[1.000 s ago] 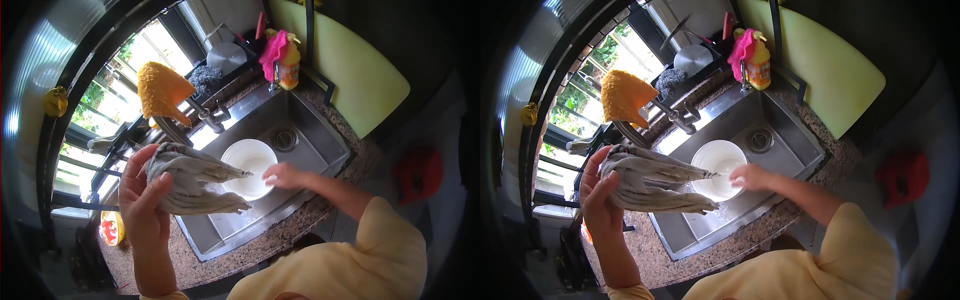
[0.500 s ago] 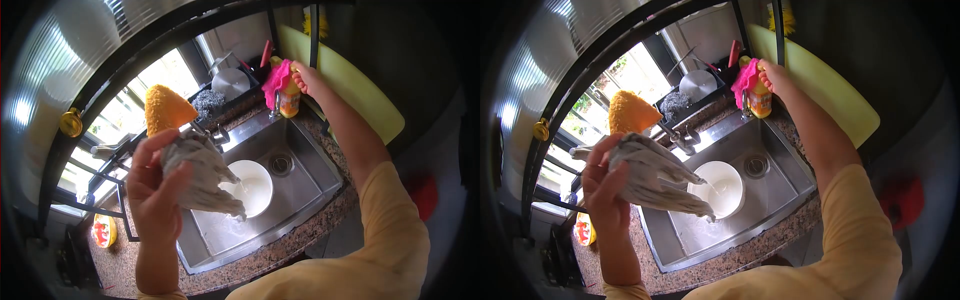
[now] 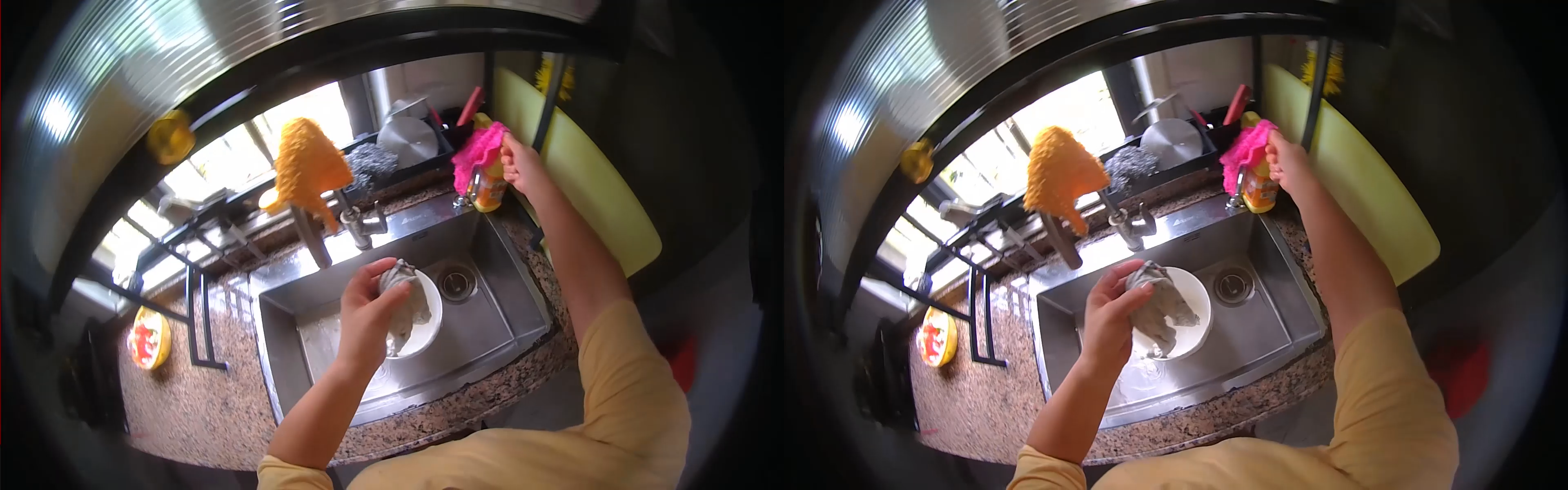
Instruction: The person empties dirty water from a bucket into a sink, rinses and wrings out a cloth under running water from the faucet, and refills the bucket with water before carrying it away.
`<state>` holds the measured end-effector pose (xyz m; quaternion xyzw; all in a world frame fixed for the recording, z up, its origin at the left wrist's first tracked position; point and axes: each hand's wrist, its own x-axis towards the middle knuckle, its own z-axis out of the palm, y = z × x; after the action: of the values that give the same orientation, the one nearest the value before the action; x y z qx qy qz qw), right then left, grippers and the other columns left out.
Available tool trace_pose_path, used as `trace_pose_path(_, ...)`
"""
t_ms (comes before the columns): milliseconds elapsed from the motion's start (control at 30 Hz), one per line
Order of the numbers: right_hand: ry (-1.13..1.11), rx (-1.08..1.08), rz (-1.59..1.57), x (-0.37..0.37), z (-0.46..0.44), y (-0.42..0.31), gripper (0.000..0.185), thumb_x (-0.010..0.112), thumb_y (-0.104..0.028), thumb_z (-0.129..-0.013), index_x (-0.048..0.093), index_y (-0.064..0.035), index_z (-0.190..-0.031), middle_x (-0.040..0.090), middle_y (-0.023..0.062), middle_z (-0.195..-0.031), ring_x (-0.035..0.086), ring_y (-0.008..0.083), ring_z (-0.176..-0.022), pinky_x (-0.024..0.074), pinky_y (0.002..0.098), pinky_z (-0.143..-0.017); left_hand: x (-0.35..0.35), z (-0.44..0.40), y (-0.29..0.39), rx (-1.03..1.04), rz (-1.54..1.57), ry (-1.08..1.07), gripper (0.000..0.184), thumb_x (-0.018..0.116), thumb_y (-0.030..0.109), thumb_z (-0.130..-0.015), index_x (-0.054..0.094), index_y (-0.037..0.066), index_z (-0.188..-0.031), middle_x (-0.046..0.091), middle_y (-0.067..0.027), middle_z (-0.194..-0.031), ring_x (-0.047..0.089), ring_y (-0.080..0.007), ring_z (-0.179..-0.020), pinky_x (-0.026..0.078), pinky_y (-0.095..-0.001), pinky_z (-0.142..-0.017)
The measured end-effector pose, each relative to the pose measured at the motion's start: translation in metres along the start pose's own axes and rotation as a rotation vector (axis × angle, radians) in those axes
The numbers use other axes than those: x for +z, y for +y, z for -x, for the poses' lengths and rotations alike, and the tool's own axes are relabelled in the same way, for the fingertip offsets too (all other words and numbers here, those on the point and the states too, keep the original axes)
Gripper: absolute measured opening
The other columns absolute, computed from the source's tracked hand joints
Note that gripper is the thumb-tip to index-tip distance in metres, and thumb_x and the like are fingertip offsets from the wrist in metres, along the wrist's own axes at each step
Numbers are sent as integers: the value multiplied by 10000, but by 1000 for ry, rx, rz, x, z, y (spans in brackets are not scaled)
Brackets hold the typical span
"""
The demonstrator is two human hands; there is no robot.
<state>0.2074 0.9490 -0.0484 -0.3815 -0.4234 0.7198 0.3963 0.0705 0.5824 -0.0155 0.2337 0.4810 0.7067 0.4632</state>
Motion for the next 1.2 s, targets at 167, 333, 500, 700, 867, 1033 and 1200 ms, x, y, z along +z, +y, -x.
trace_pose_path(167,-211,-37,-572,25,96,76,460,425,-459,-929,608,-42,-991,615,42,-756,550,118,-641,416,229,-537,-6,-8,-23,-39,106,149,341,635,61,-803,536,37,-1129,603,-75,-933,594,-148,-845,486,-270,-746)
trace_pose_path(333,-282,42,-342,58,190,200,607,286,-517,-946,433,-18,-1258,530,105,-1209,476,213,-1150,379,354,-958,14,-18,-39,95,189,68,381,651,108,-788,517,39,-1138,575,-60,-931,562,-113,-825,473,-250,-701)
trace_pose_path(500,-203,-66,-389,64,166,257,383,364,-279,-964,376,-68,-1284,458,77,-1231,438,162,-1164,365,290,-972,38,-13,-22,139,444,-69,360,610,80,-812,497,32,-1151,599,-71,-962,603,-138,-825,480,-245,-758)
trace_pose_path(700,-415,350,-667,107,191,203,490,450,-501,-889,558,-59,-1071,604,94,-1022,592,243,-945,476,380,-848,-38,-23,-78,-119,251,346,445,611,245,-840,437,73,-1211,524,-97,-1143,518,-161,-1042,429,-311,-850)
trace_pose_path(867,-284,40,153,129,217,229,229,559,-294,-856,593,-70,-878,599,23,-831,584,149,-740,469,279,-711,-85,-54,-148,-258,590,314,436,564,392,-862,460,122,-1189,589,-83,-979,585,-168,-884,479,-310,-766)
trace_pose_path(1033,-262,-107,613,106,139,273,475,538,-186,-834,428,39,-1238,369,178,-1303,397,233,-1155,316,353,-979,-66,-32,-155,-121,703,364,249,509,300,-890,590,69,-935,616,-45,-848,602,-156,-694,511,-322,-627)
trace_pose_path(1200,-481,-283,604,125,199,296,554,483,-238,-889,315,14,-1353,384,181,-1324,389,263,-1207,281,339,-1035,-101,-40,-172,-267,657,425,248,425,297,-898,592,113,-900,592,-61,-838,573,-177,-751,477,-316,-673)
